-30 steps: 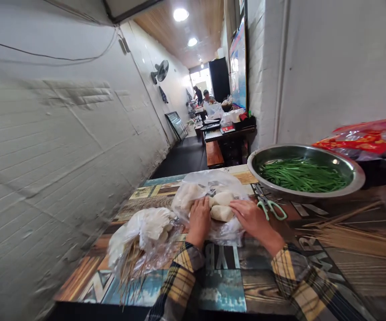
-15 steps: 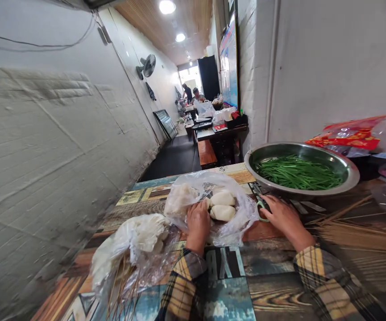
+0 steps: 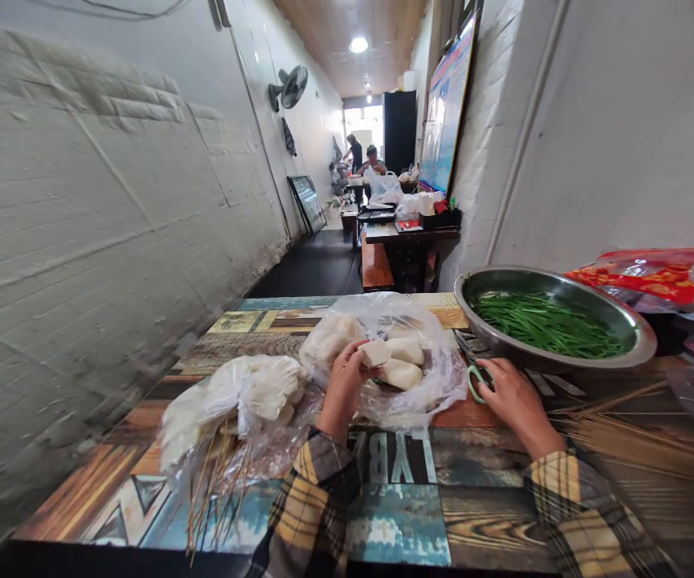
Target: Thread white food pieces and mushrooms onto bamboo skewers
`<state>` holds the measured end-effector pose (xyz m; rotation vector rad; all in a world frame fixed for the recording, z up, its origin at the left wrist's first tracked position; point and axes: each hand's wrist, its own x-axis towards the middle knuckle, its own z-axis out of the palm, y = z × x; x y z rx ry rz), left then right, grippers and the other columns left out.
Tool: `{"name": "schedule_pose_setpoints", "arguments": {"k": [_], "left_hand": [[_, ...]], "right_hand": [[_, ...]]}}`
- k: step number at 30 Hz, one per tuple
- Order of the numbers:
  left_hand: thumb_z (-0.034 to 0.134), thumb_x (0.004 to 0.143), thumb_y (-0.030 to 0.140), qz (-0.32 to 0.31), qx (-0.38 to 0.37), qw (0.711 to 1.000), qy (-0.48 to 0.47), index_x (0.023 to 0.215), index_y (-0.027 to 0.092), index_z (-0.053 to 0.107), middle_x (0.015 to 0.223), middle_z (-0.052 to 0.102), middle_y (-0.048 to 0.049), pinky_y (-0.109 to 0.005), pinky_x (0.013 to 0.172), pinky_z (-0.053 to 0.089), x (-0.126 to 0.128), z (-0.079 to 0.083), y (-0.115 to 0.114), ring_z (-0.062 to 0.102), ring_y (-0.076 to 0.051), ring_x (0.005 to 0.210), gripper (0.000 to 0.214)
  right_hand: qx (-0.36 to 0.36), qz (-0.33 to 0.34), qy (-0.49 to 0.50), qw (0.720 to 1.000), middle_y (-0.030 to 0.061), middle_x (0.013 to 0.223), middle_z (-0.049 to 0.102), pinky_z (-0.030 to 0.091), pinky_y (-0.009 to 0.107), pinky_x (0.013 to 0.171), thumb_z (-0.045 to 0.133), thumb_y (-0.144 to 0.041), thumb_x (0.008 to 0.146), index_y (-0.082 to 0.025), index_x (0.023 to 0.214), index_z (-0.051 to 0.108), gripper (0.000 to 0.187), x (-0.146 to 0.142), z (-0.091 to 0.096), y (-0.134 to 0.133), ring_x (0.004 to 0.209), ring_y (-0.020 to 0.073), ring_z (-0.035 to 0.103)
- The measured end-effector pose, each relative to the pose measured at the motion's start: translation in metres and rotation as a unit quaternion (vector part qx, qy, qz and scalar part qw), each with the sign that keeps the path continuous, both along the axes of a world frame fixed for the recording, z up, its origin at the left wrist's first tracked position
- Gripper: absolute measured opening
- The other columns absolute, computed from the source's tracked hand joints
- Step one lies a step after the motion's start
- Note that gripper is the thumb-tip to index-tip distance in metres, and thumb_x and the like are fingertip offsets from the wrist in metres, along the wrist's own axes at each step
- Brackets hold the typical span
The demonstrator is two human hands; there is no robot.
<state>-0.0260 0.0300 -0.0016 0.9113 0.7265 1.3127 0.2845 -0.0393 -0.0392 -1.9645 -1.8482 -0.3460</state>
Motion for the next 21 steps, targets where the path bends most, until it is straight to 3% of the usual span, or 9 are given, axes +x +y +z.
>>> {"name": "schedule_pose_setpoints", "arguments": {"k": [5, 12, 16, 21], "left_hand": [[0.073, 0.068, 0.024, -0.028, -0.014, 0.998, -0.046, 0.107, 0.014, 0.063, 0.105, 0.068, -0.0097, -0.023, 0.059, 0.052, 0.001, 0.002, -0.001, 0.064, -0.016, 0.080, 0.042], [0.076, 0.065, 0.015, -0.054, 0.003, 0.999, 0.007, 0.108, 0.022, 0.067, 0.110, 0.069, -0.0074, -0.023, 0.055, 0.049, 0.004, 0.015, -0.010, 0.064, -0.017, 0.083, 0.045], [0.084, 0.061, 0.023, -0.036, -0.017, 0.999, 0.029, 0.111, 0.020, 0.063, 0.100, 0.071, -0.0029, -0.018, 0.054, 0.047, 0.004, 0.015, -0.004, 0.066, -0.013, 0.077, 0.055], [0.086, 0.059, 0.036, -0.028, -0.016, 0.998, 0.046, 0.108, 0.014, 0.063, 0.077, 0.069, -0.0003, -0.016, 0.050, 0.043, 0.006, 0.012, 0.011, 0.064, -0.011, 0.065, 0.058]], "right_hand": [[-0.012, 0.023, 0.020, 0.999, 0.0128, 0.116, 0.065, 0.050, 0.039, 0.090, 0.053, -0.022, 0.082, -0.018, 0.117, 0.064, 0.037, 0.001, 0.000, 0.000, 0.102, 0.0267, 0.064], [0.020, 0.032, 0.082, 0.996, 0.0161, 0.114, 0.065, 0.050, 0.047, 0.089, 0.052, -0.016, 0.082, -0.020, 0.111, 0.066, 0.032, -0.009, 0.009, -0.002, 0.102, 0.0324, 0.063], [0.011, 0.017, 0.106, 0.994, 0.0104, 0.114, 0.065, 0.050, 0.040, 0.092, 0.054, -0.012, 0.081, -0.021, 0.113, 0.066, 0.035, -0.018, 0.021, -0.003, 0.104, 0.0271, 0.063], [0.018, -0.007, 0.167, 0.986, 0.0101, 0.117, 0.067, 0.049, 0.033, 0.092, 0.057, -0.008, 0.076, -0.022, 0.114, 0.066, 0.042, -0.022, 0.031, 0.002, 0.103, 0.0237, 0.064]]}}
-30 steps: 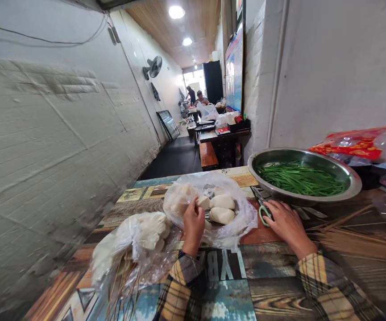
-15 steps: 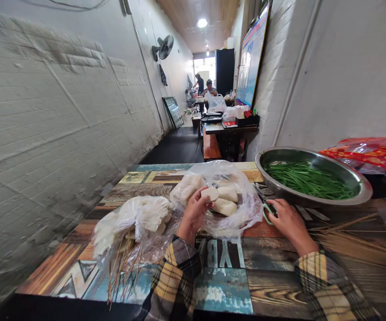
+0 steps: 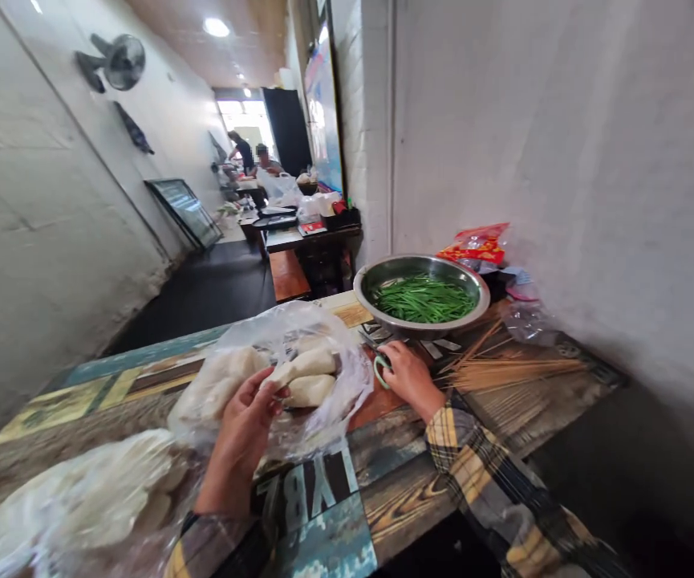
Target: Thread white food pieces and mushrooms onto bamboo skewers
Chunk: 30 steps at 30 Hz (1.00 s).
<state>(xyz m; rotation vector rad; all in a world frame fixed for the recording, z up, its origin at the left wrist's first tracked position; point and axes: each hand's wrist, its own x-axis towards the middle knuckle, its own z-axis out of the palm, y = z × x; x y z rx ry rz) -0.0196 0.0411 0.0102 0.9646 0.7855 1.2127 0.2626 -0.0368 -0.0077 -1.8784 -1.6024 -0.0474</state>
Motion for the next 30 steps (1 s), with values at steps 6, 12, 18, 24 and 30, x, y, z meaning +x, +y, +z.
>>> {"name": "schedule_pose_setpoints", "arguments": {"k": [6, 12, 18, 24, 30], "left_hand": [[0.086, 0.059, 0.031, -0.002, 0.000, 1.000, -0.004, 0.105, 0.016, 0.066, 0.093, 0.072, -0.0030, -0.019, 0.059, 0.049, 0.001, 0.000, -0.001, 0.065, -0.012, 0.075, 0.053], [0.087, 0.055, 0.020, -0.007, -0.001, 1.000, -0.005, 0.108, 0.016, 0.062, 0.093, 0.069, -0.0027, -0.019, 0.061, 0.048, 0.003, -0.003, -0.008, 0.062, -0.011, 0.072, 0.059], [0.085, 0.058, 0.020, -0.009, 0.008, 1.000, -0.012, 0.104, 0.015, 0.064, 0.093, 0.068, -0.0033, -0.020, 0.064, 0.044, 0.002, -0.009, -0.012, 0.059, -0.011, 0.074, 0.051], [0.079, 0.062, 0.014, -0.030, 0.009, 0.999, -0.031, 0.121, 0.017, 0.063, 0.092, 0.067, -0.0013, -0.020, 0.063, 0.040, 0.003, -0.011, -0.016, 0.054, -0.009, 0.072, 0.062], [0.079, 0.063, 0.016, -0.005, 0.017, 0.998, -0.058, 0.108, 0.016, 0.067, 0.097, 0.065, -0.0027, -0.020, 0.060, 0.042, 0.003, -0.013, -0.014, 0.055, -0.011, 0.077, 0.046]], "right_hand": [[0.032, 0.002, 0.169, 0.985, 0.0134, 0.105, 0.074, 0.052, 0.041, 0.089, 0.060, -0.011, 0.075, -0.015, 0.110, 0.068, 0.036, 0.008, 0.007, 0.003, 0.094, 0.0276, 0.069], [0.051, 0.117, 0.385, 0.914, 0.0137, 0.112, 0.074, 0.056, 0.035, 0.080, 0.055, -0.027, 0.084, -0.017, 0.114, 0.064, 0.033, 0.005, 0.012, -0.002, 0.093, 0.0221, 0.071], [0.012, 0.249, 0.575, 0.779, 0.0101, 0.109, 0.073, 0.055, 0.030, 0.069, 0.068, -0.044, 0.077, -0.020, 0.113, 0.066, 0.044, -0.009, 0.022, -0.018, 0.086, 0.0220, 0.070], [-0.059, 0.272, 0.662, 0.696, 0.0058, 0.104, 0.073, 0.056, 0.033, 0.077, 0.073, -0.038, 0.074, -0.027, 0.114, 0.067, 0.043, -0.032, 0.021, -0.030, 0.089, 0.0235, 0.069], [-0.095, 0.253, 0.685, 0.677, 0.0070, 0.104, 0.073, 0.056, 0.031, 0.061, 0.068, -0.044, 0.081, -0.027, 0.133, 0.056, 0.056, -0.039, 0.017, -0.039, 0.079, 0.0227, 0.070]]}}
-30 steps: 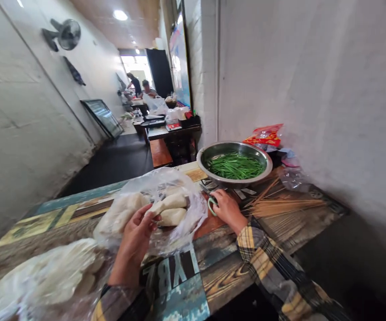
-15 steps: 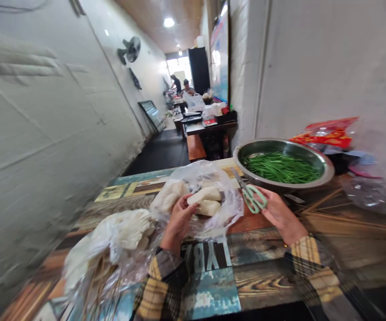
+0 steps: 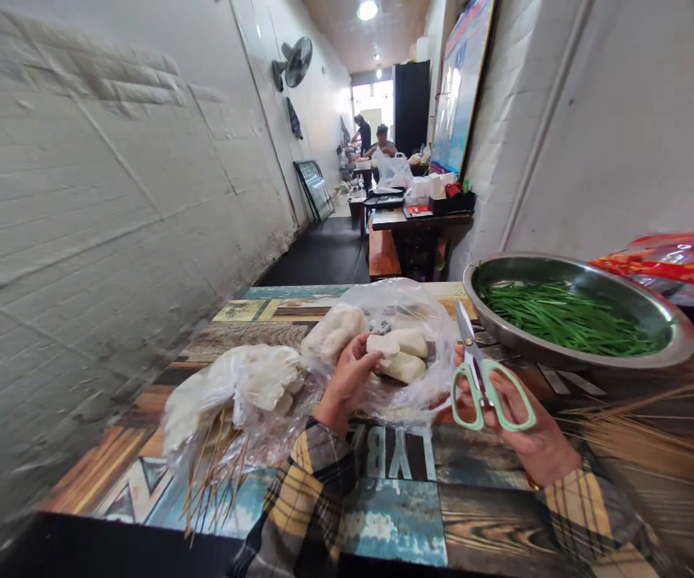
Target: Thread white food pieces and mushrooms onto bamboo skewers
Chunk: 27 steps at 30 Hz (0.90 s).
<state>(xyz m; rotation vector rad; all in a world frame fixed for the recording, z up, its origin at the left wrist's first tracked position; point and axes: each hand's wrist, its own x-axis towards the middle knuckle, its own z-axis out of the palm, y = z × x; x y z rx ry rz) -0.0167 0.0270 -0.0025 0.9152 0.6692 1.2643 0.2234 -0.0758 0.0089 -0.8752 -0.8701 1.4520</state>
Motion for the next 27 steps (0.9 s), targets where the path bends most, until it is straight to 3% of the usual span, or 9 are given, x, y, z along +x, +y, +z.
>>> {"name": "schedule_pose_setpoints", "arguments": {"k": [5, 9, 12, 14, 16, 18, 20, 23, 27], "left_hand": [[0.079, 0.065, 0.017, -0.027, -0.010, 0.999, -0.033, 0.111, 0.018, 0.067, 0.105, 0.066, -0.0040, -0.022, 0.072, 0.050, -0.001, 0.002, -0.002, 0.060, -0.014, 0.087, 0.048], [0.077, 0.067, 0.016, -0.045, -0.019, 0.998, -0.041, 0.122, 0.021, 0.063, 0.113, 0.066, -0.0054, -0.028, 0.079, 0.054, -0.001, 0.003, -0.003, 0.062, -0.016, 0.091, 0.057], [0.076, 0.067, 0.014, -0.048, -0.024, 0.998, -0.045, 0.123, 0.021, 0.061, 0.112, 0.067, -0.0056, -0.034, 0.082, 0.056, -0.001, 0.002, -0.003, 0.063, -0.017, 0.091, 0.058], [0.076, 0.067, 0.013, -0.051, -0.028, 0.997, -0.052, 0.119, 0.020, 0.063, 0.110, 0.068, -0.0061, -0.035, 0.082, 0.056, -0.001, 0.002, -0.002, 0.064, -0.018, 0.091, 0.054], [0.075, 0.069, 0.014, -0.061, -0.028, 0.996, -0.059, 0.116, 0.018, 0.064, 0.109, 0.069, -0.0072, -0.034, 0.080, 0.057, -0.001, 0.003, -0.002, 0.065, -0.018, 0.090, 0.049], [0.073, 0.071, 0.015, -0.072, -0.021, 0.995, -0.064, 0.115, 0.016, 0.065, 0.109, 0.070, -0.0084, -0.032, 0.079, 0.056, -0.001, 0.006, -0.002, 0.065, -0.018, 0.088, 0.044], [0.073, 0.073, 0.017, -0.081, -0.015, 0.994, -0.071, 0.113, 0.014, 0.066, 0.110, 0.070, -0.0094, -0.031, 0.079, 0.056, -0.001, 0.008, -0.002, 0.066, -0.017, 0.087, 0.041], [0.076, 0.072, 0.019, -0.078, -0.016, 0.995, -0.066, 0.113, 0.014, 0.067, 0.113, 0.070, -0.0100, -0.028, 0.079, 0.054, 0.001, 0.008, -0.002, 0.066, -0.018, 0.091, 0.043], [0.080, 0.069, 0.018, -0.065, -0.017, 0.997, -0.040, 0.118, 0.016, 0.065, 0.113, 0.070, -0.0084, -0.024, 0.078, 0.052, 0.007, 0.006, -0.003, 0.066, -0.018, 0.097, 0.051]], "right_hand": [[0.015, -0.011, -0.063, 0.998, 0.0077, 0.111, 0.071, 0.056, 0.029, 0.060, 0.071, -0.042, 0.080, -0.030, 0.131, 0.058, 0.054, -0.004, 0.009, -0.011, 0.083, 0.0219, 0.070], [0.030, 0.037, -0.055, 0.997, 0.0073, 0.117, 0.067, 0.055, 0.026, 0.061, 0.073, -0.041, 0.080, -0.029, 0.129, 0.060, 0.052, -0.008, 0.013, -0.006, 0.081, 0.0171, 0.068], [0.065, 0.034, -0.156, 0.985, 0.0073, 0.114, 0.067, 0.057, 0.027, 0.066, 0.073, -0.037, 0.079, -0.026, 0.129, 0.060, 0.053, -0.010, 0.010, 0.003, 0.081, 0.0164, 0.068], [0.125, -0.001, -0.284, 0.951, 0.0079, 0.116, 0.067, 0.057, 0.033, 0.080, 0.072, -0.033, 0.078, -0.023, 0.128, 0.062, 0.051, -0.010, 0.005, 0.008, 0.095, 0.0209, 0.067], [0.202, -0.045, -0.414, 0.886, 0.0085, 0.122, 0.065, 0.052, 0.039, 0.095, 0.071, -0.028, 0.077, -0.023, 0.125, 0.064, 0.048, -0.009, 0.000, 0.012, 0.111, 0.0253, 0.062], [0.254, -0.074, -0.515, 0.815, 0.0093, 0.125, 0.062, 0.049, 0.042, 0.099, 0.069, -0.024, 0.075, -0.023, 0.126, 0.063, 0.052, -0.010, -0.004, 0.014, 0.116, 0.0267, 0.058], [0.264, -0.084, -0.583, 0.764, 0.0100, 0.125, 0.059, 0.050, 0.042, 0.097, 0.069, -0.023, 0.074, -0.023, 0.130, 0.059, 0.058, -0.011, -0.007, 0.014, 0.113, 0.0269, 0.059], [0.253, -0.091, -0.643, 0.717, 0.0107, 0.126, 0.057, 0.052, 0.042, 0.094, 0.067, -0.023, 0.074, -0.021, 0.133, 0.055, 0.060, -0.013, -0.007, 0.014, 0.109, 0.0272, 0.061], [0.270, -0.089, -0.672, 0.684, 0.0113, 0.124, 0.057, 0.050, 0.043, 0.097, 0.063, -0.017, 0.075, -0.019, 0.134, 0.053, 0.060, -0.016, -0.007, 0.014, 0.112, 0.0278, 0.058]]}}
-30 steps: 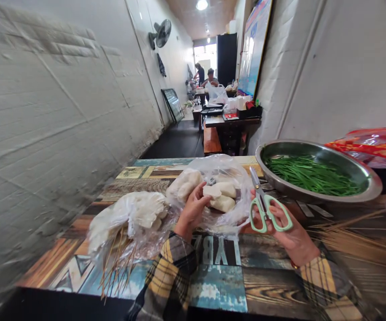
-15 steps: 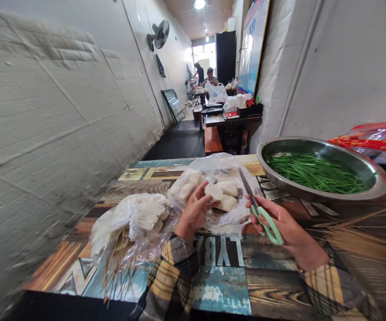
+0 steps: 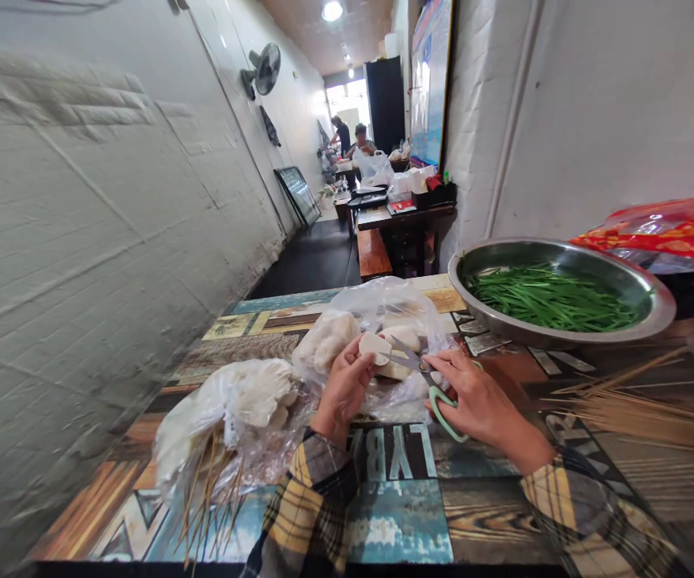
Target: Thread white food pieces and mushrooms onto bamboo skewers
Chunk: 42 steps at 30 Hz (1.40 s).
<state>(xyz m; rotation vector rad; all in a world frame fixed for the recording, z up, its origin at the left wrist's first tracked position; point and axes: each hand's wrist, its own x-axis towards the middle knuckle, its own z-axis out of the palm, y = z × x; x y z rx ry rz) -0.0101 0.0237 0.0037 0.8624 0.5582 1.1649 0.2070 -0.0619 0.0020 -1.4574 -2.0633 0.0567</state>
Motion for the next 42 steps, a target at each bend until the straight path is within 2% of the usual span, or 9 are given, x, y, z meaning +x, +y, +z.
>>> {"name": "schedule_pose_setpoints", "arguments": {"k": [4, 11, 19, 28, 35, 42], "left_hand": [[0.080, 0.069, 0.018, -0.013, 0.004, 1.000, 0.010, 0.117, 0.016, 0.066, 0.111, 0.071, -0.0082, -0.025, 0.079, 0.052, 0.005, -0.001, -0.002, 0.066, -0.019, 0.096, 0.050], [0.081, 0.069, 0.021, -0.028, 0.021, 0.999, 0.012, 0.115, 0.017, 0.068, 0.112, 0.071, -0.0083, -0.025, 0.080, 0.050, 0.010, 0.001, -0.007, 0.065, -0.019, 0.097, 0.048], [0.080, 0.071, 0.025, -0.041, 0.038, 0.998, 0.024, 0.118, 0.017, 0.069, 0.113, 0.071, -0.0089, -0.025, 0.081, 0.050, 0.013, 0.002, -0.012, 0.064, -0.020, 0.098, 0.048], [0.081, 0.070, 0.025, -0.040, 0.036, 0.998, 0.020, 0.116, 0.016, 0.069, 0.114, 0.071, -0.0101, -0.027, 0.079, 0.051, 0.010, 0.005, -0.014, 0.065, -0.022, 0.099, 0.048], [0.083, 0.067, 0.025, -0.040, 0.028, 0.999, 0.005, 0.114, 0.017, 0.070, 0.112, 0.072, -0.0105, -0.031, 0.085, 0.051, 0.008, 0.006, -0.015, 0.065, -0.024, 0.102, 0.049], [0.081, 0.069, 0.024, -0.026, 0.029, 0.999, 0.010, 0.116, 0.018, 0.068, 0.108, 0.073, -0.0099, -0.034, 0.088, 0.051, -0.002, 0.002, -0.013, 0.066, -0.024, 0.101, 0.050]], "right_hand": [[0.010, -0.005, -0.015, 1.000, 0.0126, 0.123, 0.057, 0.049, 0.045, 0.098, 0.064, -0.018, 0.075, -0.017, 0.133, 0.053, 0.059, -0.001, -0.001, 0.001, 0.114, 0.0297, 0.056], [-0.002, -0.001, 0.002, 1.000, 0.0116, 0.122, 0.058, 0.050, 0.044, 0.097, 0.065, -0.019, 0.074, -0.021, 0.133, 0.054, 0.060, -0.003, -0.001, 0.003, 0.112, 0.0295, 0.057], [-0.002, 0.008, -0.006, 1.000, 0.0120, 0.124, 0.058, 0.050, 0.044, 0.097, 0.065, -0.020, 0.077, -0.020, 0.132, 0.056, 0.056, -0.001, -0.003, 0.009, 0.114, 0.0293, 0.057], [-0.009, 0.031, -0.018, 0.999, 0.0109, 0.120, 0.062, 0.051, 0.041, 0.095, 0.060, -0.017, 0.083, -0.019, 0.134, 0.055, 0.051, 0.001, -0.005, 0.013, 0.111, 0.0262, 0.059], [-0.003, 0.031, -0.036, 0.999, 0.0100, 0.120, 0.064, 0.051, 0.040, 0.094, 0.059, -0.018, 0.087, -0.021, 0.128, 0.058, 0.042, 0.003, -0.009, 0.020, 0.110, 0.0249, 0.061], [-0.004, 0.015, -0.088, 0.996, 0.0092, 0.114, 0.068, 0.055, 0.037, 0.084, 0.060, -0.018, 0.087, -0.023, 0.125, 0.061, 0.039, -0.007, -0.002, 0.023, 0.099, 0.0244, 0.066]]}}
